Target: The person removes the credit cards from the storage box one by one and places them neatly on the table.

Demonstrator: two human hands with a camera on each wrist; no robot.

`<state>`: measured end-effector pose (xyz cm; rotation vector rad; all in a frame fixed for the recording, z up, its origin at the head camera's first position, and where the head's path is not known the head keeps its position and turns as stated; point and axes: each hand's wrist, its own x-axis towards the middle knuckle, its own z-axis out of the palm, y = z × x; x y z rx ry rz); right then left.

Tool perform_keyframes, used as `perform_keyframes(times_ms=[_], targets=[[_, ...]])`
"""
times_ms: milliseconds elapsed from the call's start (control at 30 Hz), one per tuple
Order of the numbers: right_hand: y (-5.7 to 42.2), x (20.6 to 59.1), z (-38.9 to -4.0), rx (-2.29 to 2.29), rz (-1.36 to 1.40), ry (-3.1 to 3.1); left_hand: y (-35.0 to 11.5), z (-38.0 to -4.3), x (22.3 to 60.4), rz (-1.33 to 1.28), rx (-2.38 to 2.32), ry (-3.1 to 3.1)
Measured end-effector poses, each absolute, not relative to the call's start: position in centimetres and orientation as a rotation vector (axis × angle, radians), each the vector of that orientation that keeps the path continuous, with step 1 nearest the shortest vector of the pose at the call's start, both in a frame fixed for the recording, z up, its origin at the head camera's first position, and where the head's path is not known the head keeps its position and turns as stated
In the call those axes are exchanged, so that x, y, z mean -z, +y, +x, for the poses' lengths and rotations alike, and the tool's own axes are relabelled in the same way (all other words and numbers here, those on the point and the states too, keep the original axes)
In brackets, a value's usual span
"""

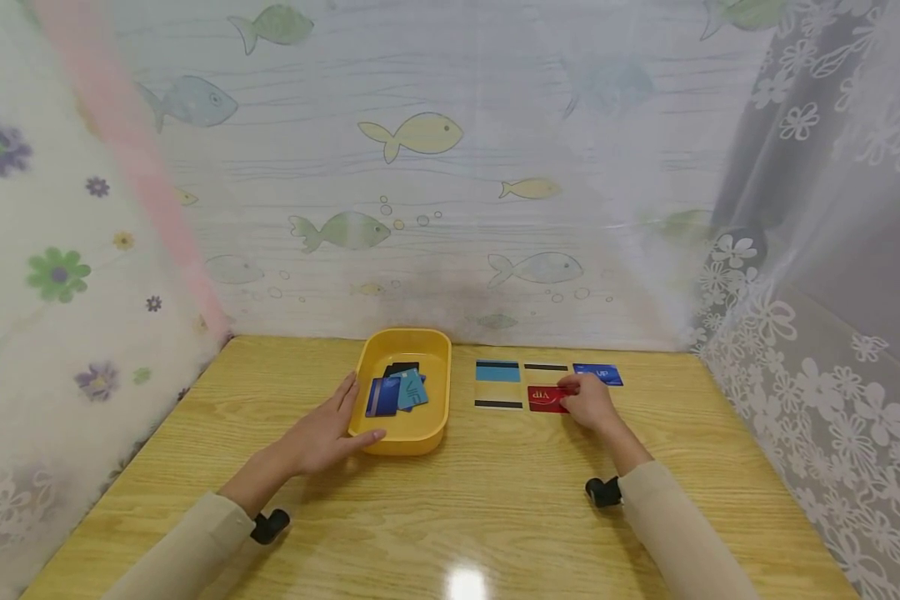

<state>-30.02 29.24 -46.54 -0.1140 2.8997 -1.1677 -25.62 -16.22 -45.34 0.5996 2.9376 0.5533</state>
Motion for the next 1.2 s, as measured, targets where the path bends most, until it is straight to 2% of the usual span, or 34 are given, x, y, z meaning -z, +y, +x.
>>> perform_keyframes(times_ms=[467,1200], targets=[[29.1,47.1,-30.5,1.109,-0.121,2.947,-16.3,-25.5,45.4,0.596,-0.555,2.942],[29.0,45.9,-29.8,1.164,-0.092,2.931,-16.3,-25.8,45.6,0.587,-0.548,2.945]])
